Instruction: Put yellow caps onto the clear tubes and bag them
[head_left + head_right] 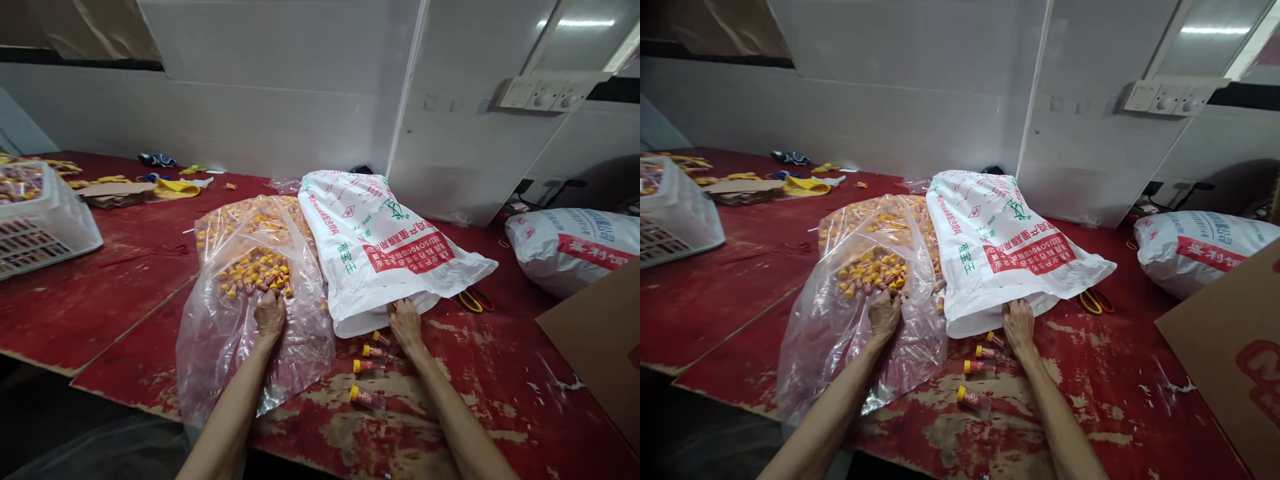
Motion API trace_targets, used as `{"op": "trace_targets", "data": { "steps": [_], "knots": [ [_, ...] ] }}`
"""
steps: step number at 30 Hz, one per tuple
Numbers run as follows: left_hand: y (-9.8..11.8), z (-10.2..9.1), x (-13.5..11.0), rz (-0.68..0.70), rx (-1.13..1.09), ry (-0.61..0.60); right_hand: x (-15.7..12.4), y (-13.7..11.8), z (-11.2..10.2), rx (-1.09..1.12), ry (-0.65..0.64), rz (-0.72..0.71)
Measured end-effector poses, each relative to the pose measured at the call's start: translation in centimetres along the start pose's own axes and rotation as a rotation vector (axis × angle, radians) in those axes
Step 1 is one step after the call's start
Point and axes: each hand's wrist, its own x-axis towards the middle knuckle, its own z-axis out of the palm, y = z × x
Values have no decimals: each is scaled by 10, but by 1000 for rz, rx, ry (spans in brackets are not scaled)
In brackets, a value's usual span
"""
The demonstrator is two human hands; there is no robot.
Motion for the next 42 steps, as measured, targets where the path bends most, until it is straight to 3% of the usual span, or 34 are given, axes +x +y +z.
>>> {"op": "trace_targets", "data": {
  "steps": [4,8,13,17,22,25,28,30,35,42],
  "knots": [
    [6,-4,-2,35,-17,-11,33,5,27,30,-91,-18],
    [17,-2,3,23,-79,-30,31,7,39,65,-121,3],
    [18,-1,-3,-56,-256,5,21,16,34,141,-112,14],
    [5,-17,-32,-123,-429,23,9,22,15,274,-42,58],
    [-1,-57,-106,-203,-909,-67,-32,12,-29,383,4,54],
    [15,-72,-156,-321,-1200,-202,-69,-6,-54,591,-75,113],
    [40,-75,-197,-385,-1382,-361,-102,-25,-75,842,-226,182],
    [53,-73,-215,-389,-1476,-417,-118,-34,-87,764,-305,98],
    [63,-79,-234,-292,-1412,-493,-133,-41,-112,427,-450,-288],
    [60,-88,-238,-201,-1319,-517,-132,-47,-120,350,-532,-423]
  ]
}}
